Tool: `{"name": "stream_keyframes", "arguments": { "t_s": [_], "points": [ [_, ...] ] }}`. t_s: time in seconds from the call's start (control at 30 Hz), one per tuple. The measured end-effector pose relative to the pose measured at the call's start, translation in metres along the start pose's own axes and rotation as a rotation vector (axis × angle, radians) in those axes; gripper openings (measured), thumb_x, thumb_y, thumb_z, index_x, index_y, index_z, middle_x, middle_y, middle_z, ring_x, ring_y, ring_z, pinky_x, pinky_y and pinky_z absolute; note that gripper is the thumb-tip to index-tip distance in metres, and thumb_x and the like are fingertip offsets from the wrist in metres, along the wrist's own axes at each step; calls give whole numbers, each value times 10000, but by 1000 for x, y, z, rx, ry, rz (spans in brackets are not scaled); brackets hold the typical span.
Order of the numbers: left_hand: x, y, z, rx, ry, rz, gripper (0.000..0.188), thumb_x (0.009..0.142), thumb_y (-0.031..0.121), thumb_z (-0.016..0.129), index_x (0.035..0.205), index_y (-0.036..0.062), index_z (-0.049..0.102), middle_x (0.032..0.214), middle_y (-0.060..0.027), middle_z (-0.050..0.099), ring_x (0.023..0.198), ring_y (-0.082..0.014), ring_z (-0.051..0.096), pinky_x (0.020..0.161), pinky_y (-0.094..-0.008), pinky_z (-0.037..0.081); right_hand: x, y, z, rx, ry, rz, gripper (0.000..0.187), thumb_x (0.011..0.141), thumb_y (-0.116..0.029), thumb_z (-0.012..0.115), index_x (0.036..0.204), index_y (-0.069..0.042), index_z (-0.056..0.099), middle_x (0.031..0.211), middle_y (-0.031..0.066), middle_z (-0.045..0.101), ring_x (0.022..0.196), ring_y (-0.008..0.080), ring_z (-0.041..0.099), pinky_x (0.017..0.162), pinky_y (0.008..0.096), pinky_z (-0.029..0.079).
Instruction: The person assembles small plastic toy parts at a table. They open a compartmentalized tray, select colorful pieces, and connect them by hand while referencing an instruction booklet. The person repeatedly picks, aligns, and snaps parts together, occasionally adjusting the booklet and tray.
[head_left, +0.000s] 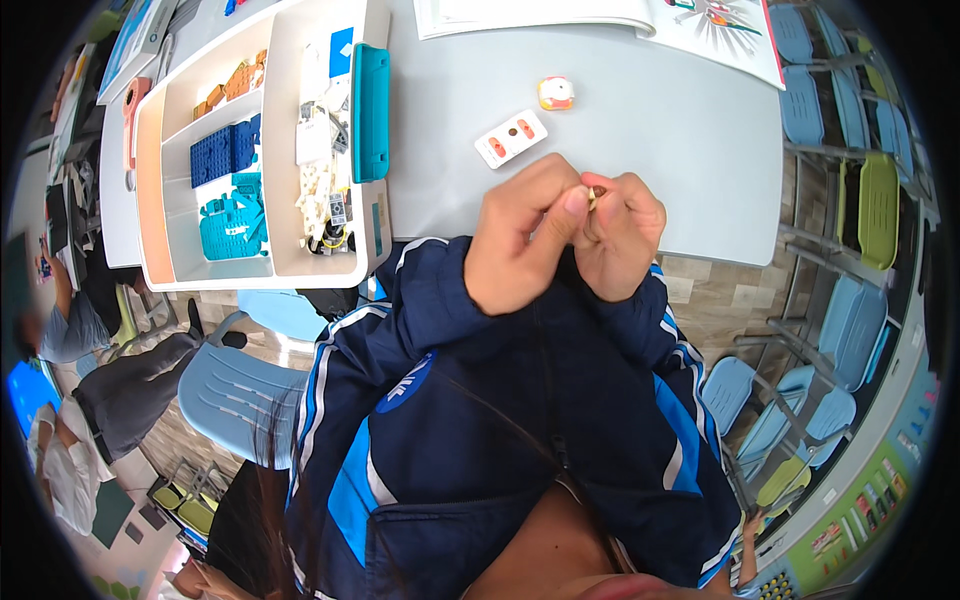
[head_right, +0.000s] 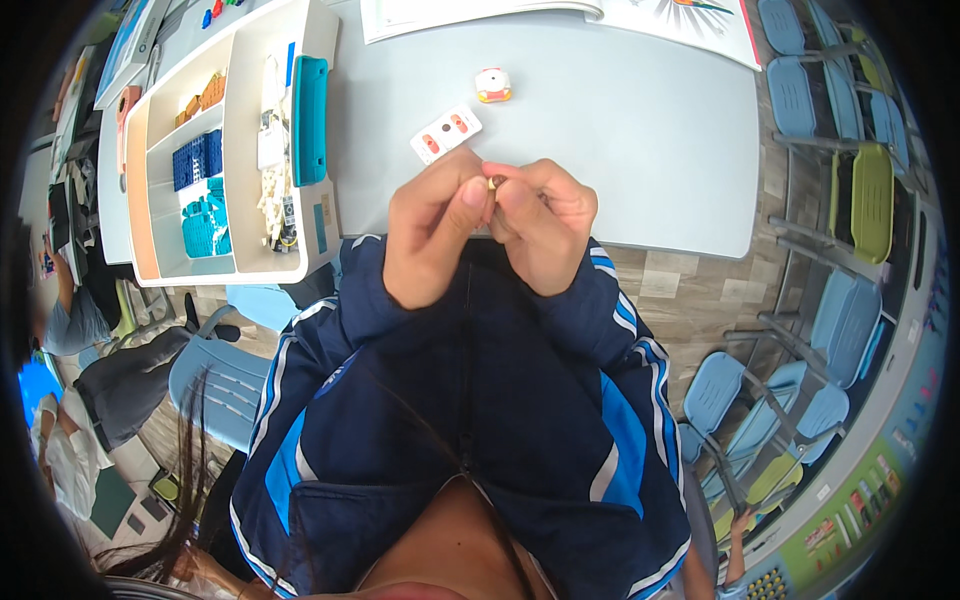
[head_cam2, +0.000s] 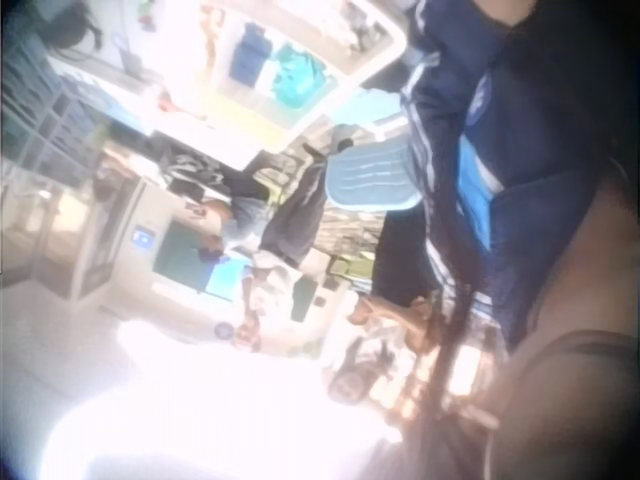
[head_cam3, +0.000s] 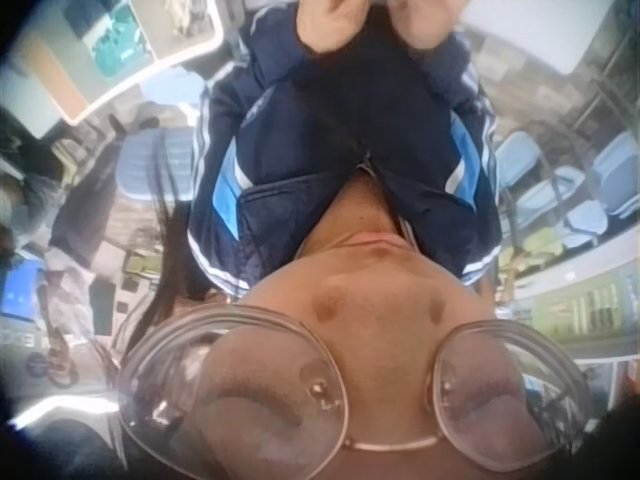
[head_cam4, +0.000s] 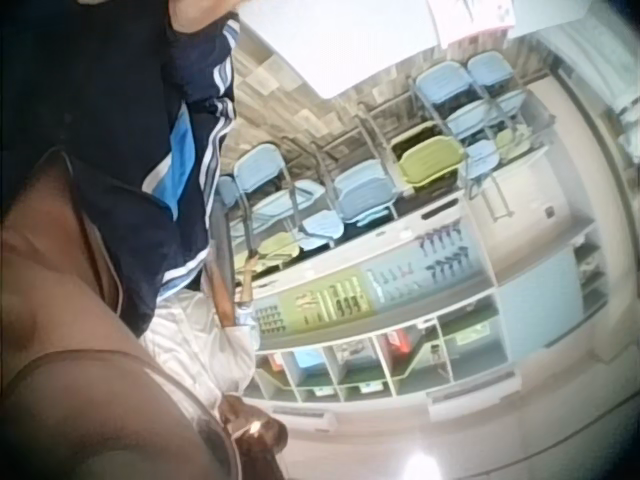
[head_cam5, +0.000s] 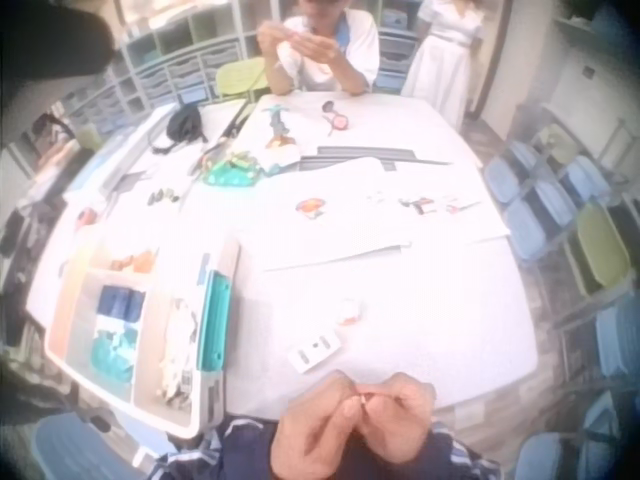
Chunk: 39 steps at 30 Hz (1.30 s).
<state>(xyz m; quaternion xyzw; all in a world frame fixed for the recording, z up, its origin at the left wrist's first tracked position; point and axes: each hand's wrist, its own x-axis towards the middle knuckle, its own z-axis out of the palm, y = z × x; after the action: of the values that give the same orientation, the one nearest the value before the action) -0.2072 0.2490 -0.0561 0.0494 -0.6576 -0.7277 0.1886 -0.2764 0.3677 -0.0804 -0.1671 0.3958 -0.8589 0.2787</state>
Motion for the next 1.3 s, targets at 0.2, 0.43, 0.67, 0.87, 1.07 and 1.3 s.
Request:
{"name": "stream_keyframes", "arguments": {
  "t_s": [0.2, 0.43, 0.67, 0.87, 1.07, 1.3],
  "points": [
    [10, 0, -9, -622, 222, -215, 251, 941, 48, 525, 696, 1, 550, 1097, -154, 624, 897, -202, 602, 755, -321, 513, 20, -2, -18, 199, 92, 208, 297, 1034, -221, 538, 1068, 56, 639, 596, -57, 355, 520, 27, 261, 471, 220, 203],
    [6, -13, -29, -829, 350, -525, 286, 924, 73, 538, 649, 77, 457, 1005, -156, 645, 742, -133, 514, 633, -267, 444, 24, -6, -9, 261, 280, 416, 364, 1058, -269, 487, 1155, 71, 571, 591, -74, 285, 519, 30, 229, 472, 219, 208],
    [0, -25, -41, -892, 140, -492, 289, 1038, 210, 451, 880, 0, 571, 668, -65, 559, 497, -119, 401, 467, -255, 316, 25, -9, -9, 141, 276, 429, 330, 1039, -239, 521, 1129, 71, 592, 597, -75, 313, 517, 20, 259, 471, 207, 227],
    [2, -15, -22, -615, 65, -650, 381, 1068, 347, 424, 1062, 20, 621, 538, 32, 352, 460, -49, 257, 440, -226, 215, 28, -8, -7, -11, 198, 400, 259, 985, -184, 615, 1064, 56, 667, 589, -79, 361, 497, 13, 275, 467, 214, 218],
    [2, -23, -15, -402, 102, -449, 199, 1016, 208, 583, 1032, 18, 642, 599, 58, 498, 501, -8, 319, 457, -217, 221, 22, 4, -8, -111, 141, 346, 213, 970, -134, 633, 1078, 41, 690, 593, -76, 395, 489, 32, 278, 473, 225, 221],
    [5, -19, -14, -388, 143, -442, 206, 1012, 211, 584, 1000, 17, 653, 587, 69, 437, 515, -26, 303, 489, -222, 222, 24, 4, -7, 267, 83, 409, 415, 1052, -255, 477, 1278, 81, 566, 772, 3, 555, 696, 64, 481, 654, 243, 413]
  ]
}}
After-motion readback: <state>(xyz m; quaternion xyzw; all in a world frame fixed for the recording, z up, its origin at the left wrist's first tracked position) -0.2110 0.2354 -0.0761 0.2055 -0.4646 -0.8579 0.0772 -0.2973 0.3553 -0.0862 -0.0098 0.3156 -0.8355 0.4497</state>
